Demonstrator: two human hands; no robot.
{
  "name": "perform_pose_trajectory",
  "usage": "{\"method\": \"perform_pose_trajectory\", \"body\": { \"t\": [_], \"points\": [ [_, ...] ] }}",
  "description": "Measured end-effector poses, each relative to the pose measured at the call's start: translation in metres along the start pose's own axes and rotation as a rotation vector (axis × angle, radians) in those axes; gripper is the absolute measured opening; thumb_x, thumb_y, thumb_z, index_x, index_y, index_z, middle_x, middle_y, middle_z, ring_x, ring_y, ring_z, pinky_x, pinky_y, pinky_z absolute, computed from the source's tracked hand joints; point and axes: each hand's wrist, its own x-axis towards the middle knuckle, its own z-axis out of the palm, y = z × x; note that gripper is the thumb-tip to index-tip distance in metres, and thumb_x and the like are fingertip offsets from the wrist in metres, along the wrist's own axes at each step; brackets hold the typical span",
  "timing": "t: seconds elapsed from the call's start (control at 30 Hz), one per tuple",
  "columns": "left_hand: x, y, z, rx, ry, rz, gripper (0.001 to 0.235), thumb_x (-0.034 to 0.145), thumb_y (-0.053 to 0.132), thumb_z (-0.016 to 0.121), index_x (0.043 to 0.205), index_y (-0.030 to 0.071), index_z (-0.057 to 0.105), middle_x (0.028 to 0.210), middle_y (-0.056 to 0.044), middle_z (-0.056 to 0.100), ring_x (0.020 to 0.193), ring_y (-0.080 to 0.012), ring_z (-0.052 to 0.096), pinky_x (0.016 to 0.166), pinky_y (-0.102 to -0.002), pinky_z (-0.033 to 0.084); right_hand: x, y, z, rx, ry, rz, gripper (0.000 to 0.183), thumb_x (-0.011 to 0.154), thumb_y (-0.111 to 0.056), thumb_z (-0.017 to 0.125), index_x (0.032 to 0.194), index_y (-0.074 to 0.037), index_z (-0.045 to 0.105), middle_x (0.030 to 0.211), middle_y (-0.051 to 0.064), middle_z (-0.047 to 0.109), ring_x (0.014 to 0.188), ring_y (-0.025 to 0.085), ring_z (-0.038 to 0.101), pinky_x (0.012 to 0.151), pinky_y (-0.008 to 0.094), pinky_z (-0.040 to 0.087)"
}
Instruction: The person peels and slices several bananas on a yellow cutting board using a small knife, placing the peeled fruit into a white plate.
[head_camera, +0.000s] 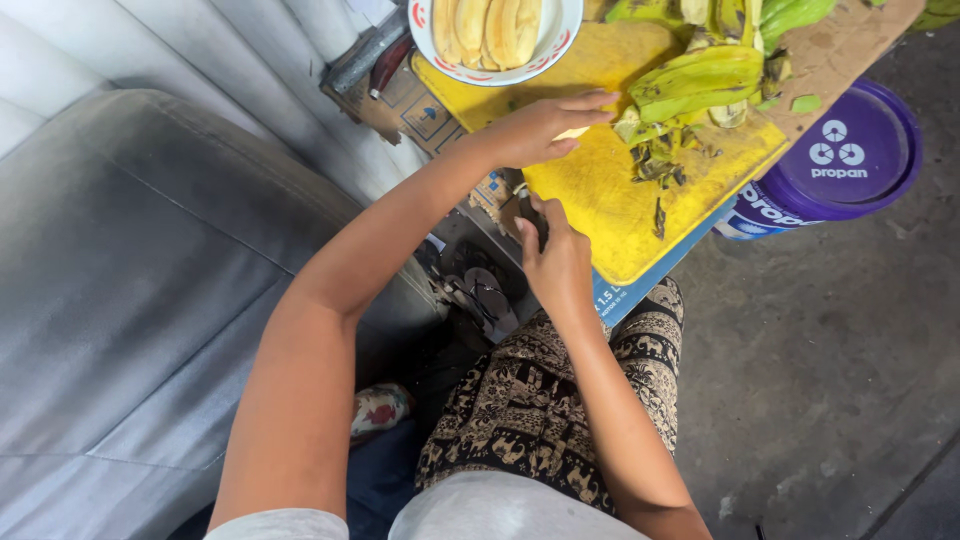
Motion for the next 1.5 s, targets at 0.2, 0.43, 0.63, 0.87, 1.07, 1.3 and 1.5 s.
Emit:
{"method": "perform_pose_trajectory", "body": {
  "t": [0.2,0.43,0.63,0.87,1.07,1.3,1.5],
  "points": [
    [-0.001,-0.008,0.005,0.064,0.046,-0.023,0.06,0.096,-0.003,0.066,0.152,0.01,0.052,0.165,-0.006,0.038,0.152,-0.03,0.034,0.124,-0.04,0.034,0.014,-0.002,0.01,0.043,-0.052,0.041,0.027,0.097,-0.013,0.07,0.118,0.002,0.062,0.104,0.026,0.073,0.094,0.046,0.07,0.079,0.049,0.055],
    [-0.001,0.008,-0.01,0.072,0.113,-0.061,0.062,0.092,0.004,0.073,0.15,0.008,0.053,0.164,-0.011,0.043,0.151,-0.0277,0.041,0.124,-0.038,0.039,-0.012,-0.009,-0.007,0.014,-0.203,0.042,0.031,0.094,-0.019,0.071,0.119,-0.002,0.064,0.116,0.019,0.074,0.1,0.04,0.072,0.087,0.044,0.055],
    [-0.001,0.036,-0.036,0.245,0.018,-0.392,0.077,0.07,0.023,0.087,0.139,0.007,0.057,0.128,-0.019,0.066,0.117,-0.0365,0.062,0.099,-0.045,0.05,-0.009,0.02,-0.099,0.119,-0.499,0.247,0.034,0.094,-0.025,0.073,0.125,-0.011,0.068,0.1,0.008,0.078,0.076,0.017,0.067,0.068,0.031,0.051],
    [-0.003,0.043,-0.004,0.325,0.294,-0.471,0.048,0.075,0.015,0.079,0.122,0.007,0.07,0.096,-0.021,0.074,0.092,-0.0381,0.07,0.083,-0.049,0.055,-0.005,0.052,-0.162,0.476,-0.335,0.432,0.031,0.097,-0.012,0.065,0.127,-0.004,0.065,0.087,0.009,0.072,0.054,0.005,0.051,0.046,0.021,0.038],
    [-0.007,0.041,-0.006,0.225,0.309,-0.564,0.041,0.085,0.018,0.075,0.124,0.006,0.071,0.099,-0.02,0.075,0.093,-0.0361,0.073,0.084,-0.046,0.056,0.032,0.052,-0.115,0.696,0.058,0.352,0.026,0.104,-0.011,0.063,0.129,-0.004,0.058,0.089,0.011,0.072,0.051,0.007,0.05,0.043,0.022,0.033],
    [-0.018,-0.006,0.005,-0.293,0.5,-0.562,0.045,0.09,0.023,0.077,0.127,-0.002,0.069,0.115,-0.019,0.077,0.104,-0.0235,0.078,0.09,-0.033,0.059,0.063,0.052,-0.053,0.737,0.144,0.256,0.026,0.105,-0.015,0.064,0.128,-0.005,0.057,0.091,0.01,0.073,0.05,0.008,0.052,0.044,0.023,0.037],
    [-0.021,0.004,0.013,-0.436,0.607,-0.59,0.048,0.081,0.008,0.083,0.127,-0.003,0.071,0.113,-0.015,0.08,0.097,-0.018,0.075,0.086,-0.029,0.057,0.052,0.062,-0.026,0.743,0.215,0.229,0.03,0.105,-0.014,0.062,0.132,-0.002,0.054,0.093,0.009,0.073,0.053,0.007,0.053,0.046,0.022,0.04]
  ]
}}
